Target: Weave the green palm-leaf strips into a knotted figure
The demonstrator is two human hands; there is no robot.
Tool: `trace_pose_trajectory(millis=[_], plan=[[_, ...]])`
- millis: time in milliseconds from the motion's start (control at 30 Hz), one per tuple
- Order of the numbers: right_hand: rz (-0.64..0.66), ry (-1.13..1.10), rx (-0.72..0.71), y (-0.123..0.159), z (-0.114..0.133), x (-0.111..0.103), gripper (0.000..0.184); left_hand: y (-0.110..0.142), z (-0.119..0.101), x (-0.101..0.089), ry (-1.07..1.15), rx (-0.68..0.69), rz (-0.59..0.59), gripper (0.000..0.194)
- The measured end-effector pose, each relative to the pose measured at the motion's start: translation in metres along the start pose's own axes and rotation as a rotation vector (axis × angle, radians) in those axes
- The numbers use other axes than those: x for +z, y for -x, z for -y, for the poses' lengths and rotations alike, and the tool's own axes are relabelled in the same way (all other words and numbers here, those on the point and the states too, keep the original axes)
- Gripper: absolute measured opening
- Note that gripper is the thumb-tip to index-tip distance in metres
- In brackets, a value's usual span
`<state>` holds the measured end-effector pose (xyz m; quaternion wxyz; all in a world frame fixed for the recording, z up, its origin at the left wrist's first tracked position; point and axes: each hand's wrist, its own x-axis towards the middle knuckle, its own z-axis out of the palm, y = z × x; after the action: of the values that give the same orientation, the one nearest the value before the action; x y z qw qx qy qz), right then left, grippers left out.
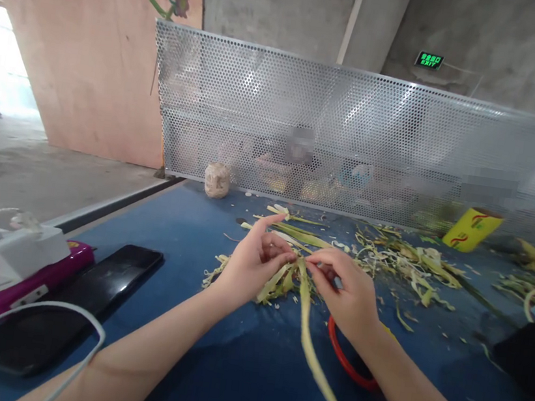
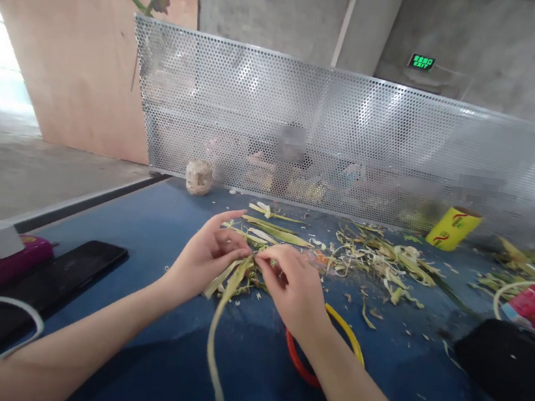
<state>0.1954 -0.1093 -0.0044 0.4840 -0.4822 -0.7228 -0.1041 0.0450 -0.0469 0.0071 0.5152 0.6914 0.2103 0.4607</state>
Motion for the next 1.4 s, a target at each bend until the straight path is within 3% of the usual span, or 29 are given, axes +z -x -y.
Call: trace_pose_trajectory(millis=[167, 300, 533, 700, 867, 1100, 1400], plan=[[0.042, -0.166, 0.169, 0.000, -0.001, 0.001, 0.008, 0.001, -0.001, 0.000, 0.064, -0.003, 0.023, 0.052], [-0.033, -0.287, 0.280, 0.000, -0.001, 0.003, 0.012, 0.001, -0.002, -0.001, 0.179, 0.005, -0.018, 0.050], [-0.070, -0.154, 0.058, -0.001, 0.005, 0.002, 0.017, 0.001, -0.007, 0.002, 0.359, -0.111, -0.052, 0.053], [-0.083, -0.218, 0.057, 0.002, 0.005, 0.006, 0.016, 0.005, -0.007, 0.008, 0.420, -0.145, 0.020, 0.058], [-0.108, -0.405, 0.176, 0.005, 0.004, 0.011, 0.014, 0.005, -0.005, 0.009, 0.321, -0.103, -0.039, 0.053], [-0.164, -0.622, 0.533, 0.006, 0.005, 0.012, 0.006, 0.010, -0.005, 0.009, 0.042, 0.024, -0.086, 0.051], [-0.082, -0.789, 0.495, 0.005, 0.011, 0.010, 0.002, 0.013, -0.008, 0.010, -0.017, 0.062, 0.021, 0.048]])
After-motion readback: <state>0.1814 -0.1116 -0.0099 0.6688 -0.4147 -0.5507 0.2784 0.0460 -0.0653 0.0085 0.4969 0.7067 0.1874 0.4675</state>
